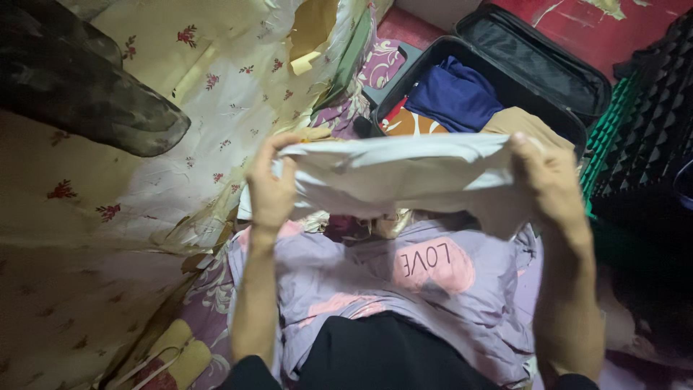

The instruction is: The person folds various garments including a beige top, a blue shirt, a white shirt, black pants, a maroon top, a white shirt, a yellow top, and a beige top, then places them into an open suitcase on a bed.

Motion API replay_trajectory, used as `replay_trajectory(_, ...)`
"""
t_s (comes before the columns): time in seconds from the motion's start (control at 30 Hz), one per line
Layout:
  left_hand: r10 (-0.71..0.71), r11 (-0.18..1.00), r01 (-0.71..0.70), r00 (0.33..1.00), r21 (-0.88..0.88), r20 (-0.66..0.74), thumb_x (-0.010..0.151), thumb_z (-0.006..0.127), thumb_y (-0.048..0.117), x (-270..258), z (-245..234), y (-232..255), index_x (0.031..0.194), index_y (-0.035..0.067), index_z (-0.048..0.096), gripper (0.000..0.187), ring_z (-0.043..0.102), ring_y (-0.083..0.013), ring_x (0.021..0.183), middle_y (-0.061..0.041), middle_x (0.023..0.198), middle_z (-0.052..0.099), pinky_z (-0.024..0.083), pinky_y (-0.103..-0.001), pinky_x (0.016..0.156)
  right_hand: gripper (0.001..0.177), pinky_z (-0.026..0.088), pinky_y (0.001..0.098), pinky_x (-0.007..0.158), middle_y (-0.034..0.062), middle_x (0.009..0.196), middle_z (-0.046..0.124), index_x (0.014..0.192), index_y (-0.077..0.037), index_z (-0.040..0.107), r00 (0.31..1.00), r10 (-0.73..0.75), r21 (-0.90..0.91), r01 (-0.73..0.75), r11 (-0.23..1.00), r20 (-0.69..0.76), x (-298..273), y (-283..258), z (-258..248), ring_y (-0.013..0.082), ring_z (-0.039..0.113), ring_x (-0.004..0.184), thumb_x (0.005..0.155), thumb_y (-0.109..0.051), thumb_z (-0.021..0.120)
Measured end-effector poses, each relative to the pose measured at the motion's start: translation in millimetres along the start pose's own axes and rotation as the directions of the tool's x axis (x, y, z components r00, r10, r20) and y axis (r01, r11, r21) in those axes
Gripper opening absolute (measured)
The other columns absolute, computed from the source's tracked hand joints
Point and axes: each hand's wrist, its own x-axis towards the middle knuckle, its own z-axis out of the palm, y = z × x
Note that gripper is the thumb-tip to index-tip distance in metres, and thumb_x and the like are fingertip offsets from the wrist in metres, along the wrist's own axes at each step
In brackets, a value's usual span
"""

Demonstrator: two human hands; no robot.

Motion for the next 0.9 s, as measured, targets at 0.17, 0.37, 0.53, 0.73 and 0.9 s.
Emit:
replay_trajectory(0.17, 0.193, 0.969, -0.185, 0.981, 0.165, -0.034, 0.096, 0.062, -0.009, 33.8, -42.8, 27.9, 0.117, 0.002, 0.073, 0.027, 0.069, -0.0143, 0.080, -0.006, 0.099, 0.076, 0.052, -0.028, 0.069, 0.036, 0.042, 0.0200, 0.058, -0.0019, 0.078, 0.066, 0.091, 0.000, 0.072, 0.994, -0.110, -0.034, 0.111, 0.993, 0.014, 0.3, -36.2, -23.2, 0.0020, 0.054, 0.066, 0.111, -0.030, 0.066)
replay_trajectory(0.37, 0.262, 0.951, -0.244, 0.962, 0.193, -0.074, 0.104, 0.069, -0.005, 83.6, -77.3, 35.7, 0.112, 0.002, 0.077, 0.013, 0.060, -0.0074, 0.070, -0.003, 0.089, 0.074, 0.041, -0.022, 0.057, 0.031, 0.043, 0.0193, 0.060, 0.0034, 0.082, 0.067, 0.091, 0.004, 0.066, 0.971, -0.236, -0.170, 0.237, 0.956, 0.027, 5.9, -83.3, -40.9, 0.0041, 0.056, 0.068, 0.114, -0.017, 0.069)
replay_trajectory(0.53, 0.280, 0.958, -0.278, 0.960, -0.071, 0.019, 0.109, 0.069, -0.006, 103.5, -87.4, 23.1, 0.117, -0.002, 0.075, 0.011, 0.059, -0.0037, 0.085, 0.001, 0.096, 0.069, 0.045, -0.021, 0.073, 0.007, 0.051, 0.0197, 0.072, 0.0024, 0.087, 0.068, 0.107, 0.001, 0.068, 0.951, -0.304, -0.318, 0.307, 0.897, 0.060, 14.0, -104.1, -38.8, 0.0051, 0.062, 0.079, 0.103, -0.004, 0.064)
replay_trajectory(0.73, 0.203, 0.942, -0.173, 0.976, -0.288, 0.078, 0.109, 0.066, -0.003, 110.3, -67.7, 4.0, 0.120, -0.002, 0.076, 0.014, 0.048, -0.0023, 0.080, 0.006, 0.092, 0.063, 0.038, -0.020, 0.070, 0.019, 0.049, 0.0213, 0.086, 0.0018, 0.102, 0.067, 0.118, 0.004, 0.069, 0.904, -0.410, -0.323, 0.427, 0.845, 0.120, 33.9, -86.8, -40.4, 0.0067, 0.061, 0.094, 0.103, 0.002, 0.057)
replay_trajectory(0.9, 0.154, 0.955, -0.112, 0.979, -0.276, 0.136, 0.108, 0.061, 0.001, 92.3, -73.1, 1.0, 0.113, -0.002, 0.076, 0.016, 0.047, -0.0038, 0.076, 0.003, 0.087, 0.062, 0.035, -0.021, 0.068, 0.013, 0.046, 0.0231, 0.087, 0.0108, 0.110, 0.067, 0.118, 0.007, 0.069, 0.921, -0.375, -0.271, 0.389, 0.880, 0.106, 26.3, -58.5, -49.9, 0.0127, 0.060, 0.096, 0.112, 0.000, 0.060)
